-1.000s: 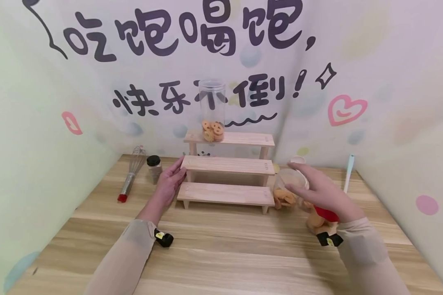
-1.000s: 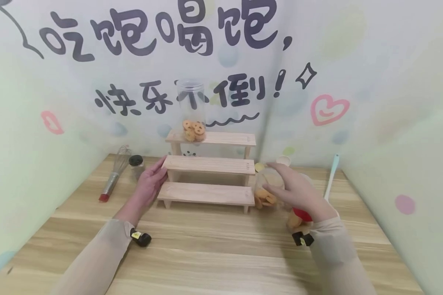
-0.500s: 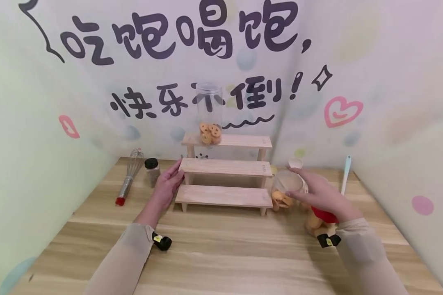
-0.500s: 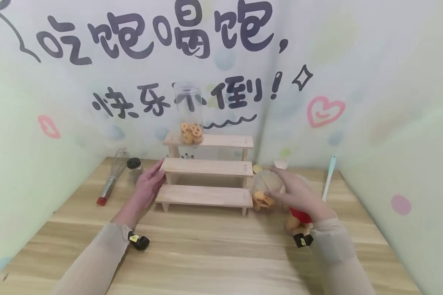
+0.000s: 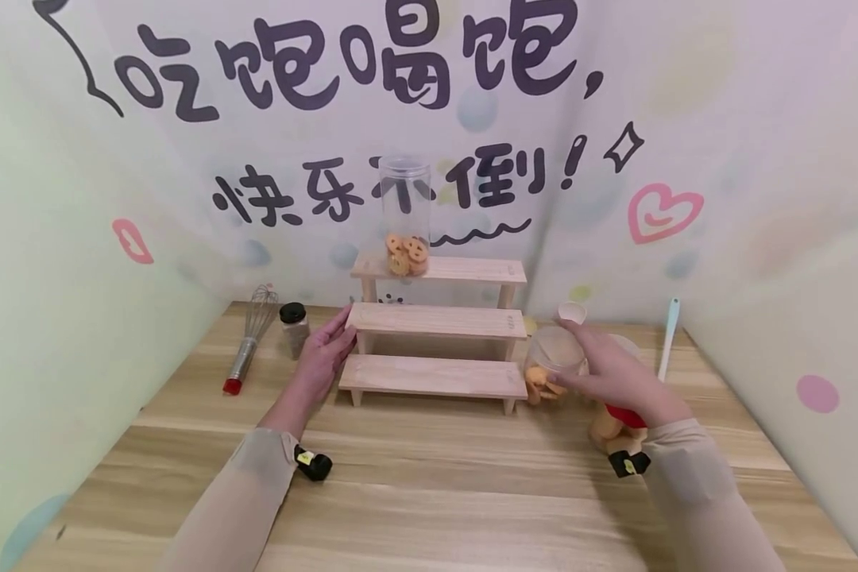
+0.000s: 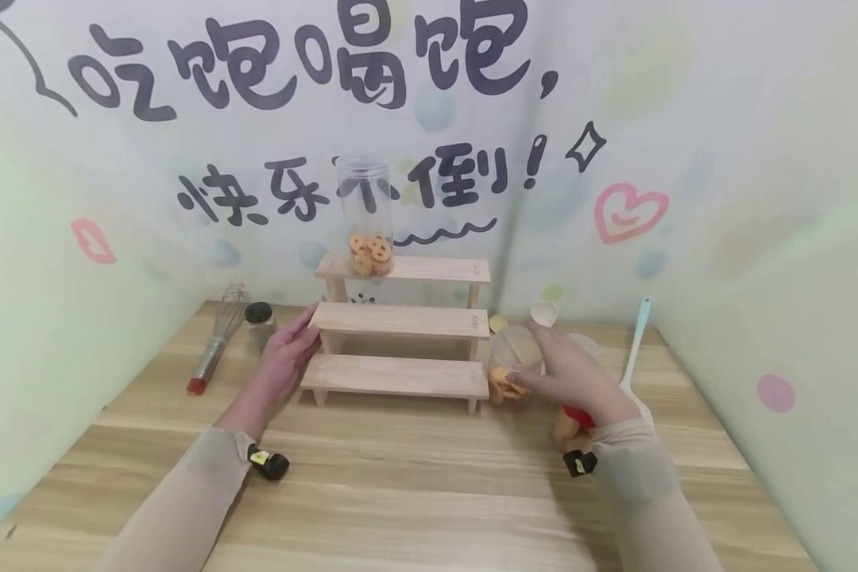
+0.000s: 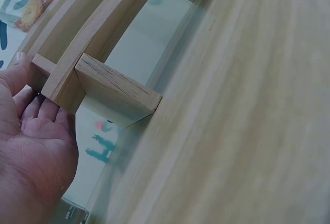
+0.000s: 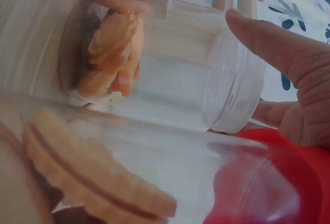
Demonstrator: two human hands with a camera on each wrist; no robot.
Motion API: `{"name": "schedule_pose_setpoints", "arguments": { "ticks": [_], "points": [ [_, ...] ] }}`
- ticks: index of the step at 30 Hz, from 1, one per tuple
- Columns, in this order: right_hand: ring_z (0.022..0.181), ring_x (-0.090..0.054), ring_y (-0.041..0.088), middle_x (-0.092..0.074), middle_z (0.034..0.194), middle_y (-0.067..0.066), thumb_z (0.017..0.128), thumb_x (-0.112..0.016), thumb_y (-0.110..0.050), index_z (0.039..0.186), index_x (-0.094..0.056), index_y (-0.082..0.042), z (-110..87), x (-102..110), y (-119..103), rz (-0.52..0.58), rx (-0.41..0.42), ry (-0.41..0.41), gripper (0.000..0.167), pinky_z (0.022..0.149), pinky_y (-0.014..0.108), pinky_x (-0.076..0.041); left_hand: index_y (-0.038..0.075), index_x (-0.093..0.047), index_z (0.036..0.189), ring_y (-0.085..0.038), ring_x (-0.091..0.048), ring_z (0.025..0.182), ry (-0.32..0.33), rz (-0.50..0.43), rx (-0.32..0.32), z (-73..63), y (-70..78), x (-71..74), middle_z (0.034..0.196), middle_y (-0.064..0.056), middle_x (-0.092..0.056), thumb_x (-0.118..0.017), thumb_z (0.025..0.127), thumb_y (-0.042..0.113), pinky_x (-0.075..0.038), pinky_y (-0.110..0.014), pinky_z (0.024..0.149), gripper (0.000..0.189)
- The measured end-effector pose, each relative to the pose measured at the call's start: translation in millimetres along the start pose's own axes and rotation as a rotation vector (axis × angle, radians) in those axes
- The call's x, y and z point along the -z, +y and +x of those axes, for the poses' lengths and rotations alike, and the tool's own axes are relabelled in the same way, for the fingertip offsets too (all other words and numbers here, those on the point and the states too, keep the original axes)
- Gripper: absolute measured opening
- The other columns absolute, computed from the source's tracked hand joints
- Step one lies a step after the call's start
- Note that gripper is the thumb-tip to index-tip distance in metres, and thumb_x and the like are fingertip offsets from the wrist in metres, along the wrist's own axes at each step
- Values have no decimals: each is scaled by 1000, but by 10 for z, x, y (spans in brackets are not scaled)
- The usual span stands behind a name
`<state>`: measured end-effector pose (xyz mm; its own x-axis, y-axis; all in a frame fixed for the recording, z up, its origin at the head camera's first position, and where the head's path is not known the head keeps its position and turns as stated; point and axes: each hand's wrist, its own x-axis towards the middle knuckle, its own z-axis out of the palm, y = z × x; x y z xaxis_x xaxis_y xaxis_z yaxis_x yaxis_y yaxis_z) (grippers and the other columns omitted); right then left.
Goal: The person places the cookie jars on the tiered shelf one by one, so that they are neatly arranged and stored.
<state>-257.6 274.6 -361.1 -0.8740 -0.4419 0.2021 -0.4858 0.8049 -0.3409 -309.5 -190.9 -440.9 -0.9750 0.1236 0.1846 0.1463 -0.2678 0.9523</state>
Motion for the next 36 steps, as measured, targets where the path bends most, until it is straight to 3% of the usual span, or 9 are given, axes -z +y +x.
{"name": "schedule_pose_setpoints", "arguments": {
  "ticks": [15, 24, 32, 36],
  "points": [
    [138, -38, 45, -42, 152, 25, 86, -75, -55, 158, -26, -3, -4, -40, -2, -37, -41, -16, 101, 112, 63, -35, 13, -33, 157, -21, -30, 148, -12, -9, 1, 0, -26, 30, 165, -3, -25, -57, 103, 14, -33, -29, 117, 59],
    [134, -44, 45, -47, 148, 24, 85, -72, -61, 156, -31, -5, 7, -27, -31, -102, -24, 6, 99, 107, 62, -41, 13, -33, 158, -21, -29, 149, -26, 4, -13, 26, -11, 31, 165, -4, -25, -61, 102, 20, -31, -30, 119, 63],
    [135, -43, 43, -46, 150, 20, 82, -78, -56, 155, -35, -7, -5, -17, -40, -64, 2, 26, 98, 106, 62, -42, 13, -34, 157, -20, -29, 149, -19, -2, -8, 21, -6, 29, 165, -2, -25, -61, 102, 18, -32, -29, 118, 62],
    [129, -50, 41, -49, 147, 20, 80, -78, -60, 154, -36, -10, -21, -18, -51, -50, -9, 36, 99, 102, 61, -46, 13, -34, 157, -20, -29, 149, -19, -4, -1, 0, 16, 22, 165, -2, -25, -60, 102, 16, -32, -30, 118, 61]
  ]
}}
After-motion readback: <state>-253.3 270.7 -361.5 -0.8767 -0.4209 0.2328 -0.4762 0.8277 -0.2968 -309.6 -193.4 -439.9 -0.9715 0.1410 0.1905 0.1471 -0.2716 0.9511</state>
